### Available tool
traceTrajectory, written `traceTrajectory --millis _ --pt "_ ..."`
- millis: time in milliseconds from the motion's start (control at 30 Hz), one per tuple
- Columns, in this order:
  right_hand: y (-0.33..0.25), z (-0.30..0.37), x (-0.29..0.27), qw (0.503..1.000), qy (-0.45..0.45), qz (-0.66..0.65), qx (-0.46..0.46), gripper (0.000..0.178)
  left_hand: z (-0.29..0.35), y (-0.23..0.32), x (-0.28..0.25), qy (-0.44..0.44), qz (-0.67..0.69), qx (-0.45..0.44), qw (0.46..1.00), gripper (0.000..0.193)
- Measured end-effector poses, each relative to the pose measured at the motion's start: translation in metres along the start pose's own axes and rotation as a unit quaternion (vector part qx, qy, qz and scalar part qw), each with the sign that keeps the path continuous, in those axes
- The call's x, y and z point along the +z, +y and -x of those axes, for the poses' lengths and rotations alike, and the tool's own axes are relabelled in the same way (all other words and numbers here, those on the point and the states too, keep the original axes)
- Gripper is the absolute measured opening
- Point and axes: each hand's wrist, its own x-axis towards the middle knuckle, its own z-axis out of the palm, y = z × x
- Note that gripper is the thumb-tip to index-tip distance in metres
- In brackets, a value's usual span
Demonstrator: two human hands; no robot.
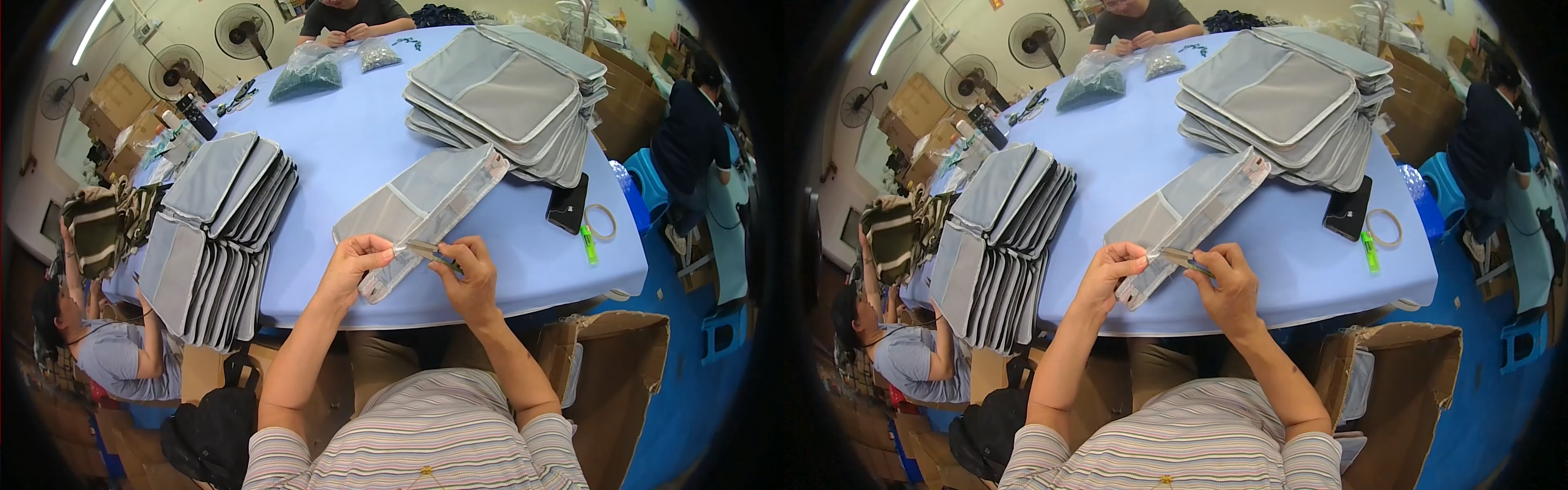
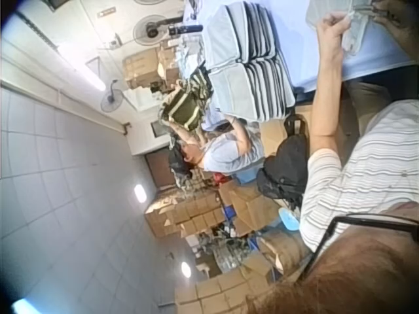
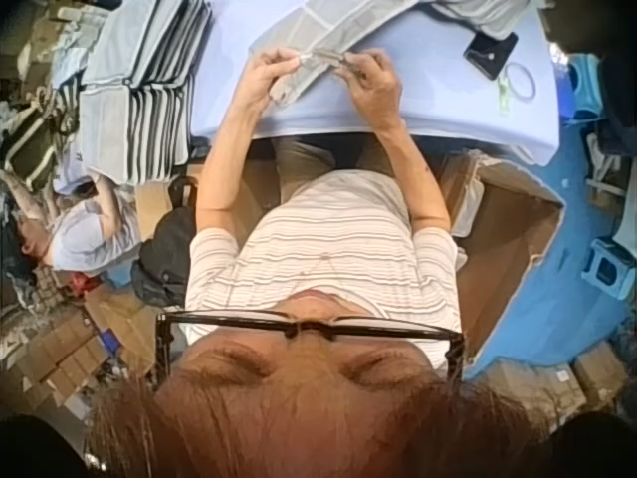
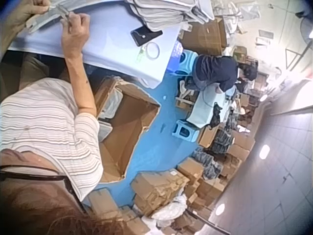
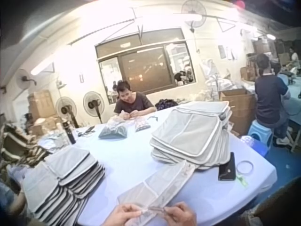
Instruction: Trimming loose threads and inspecting grey zipper pouches at a workshop table.
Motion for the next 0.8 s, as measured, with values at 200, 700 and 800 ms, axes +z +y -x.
traceTrajectory --millis 200,700,800 --pt "0.002 0.002 0.001 1.000 0.005 0.008 -0.003 0.025 0.000 -0.001 0.001 -0.005 0.010 0.001 1.000 0.008" --pt "0.013 0.007 0.006 0.987 0.011 -0.151 0.060 0.026 0.003 0.000 0.004 -0.004 0.013 -0.003 1.000 0.008" --pt "0.015 0.007 0.003 0.987 0.008 -0.146 0.062 0.025 0.003 0.000 0.003 0.005 0.008 -0.003 1.000 0.008"
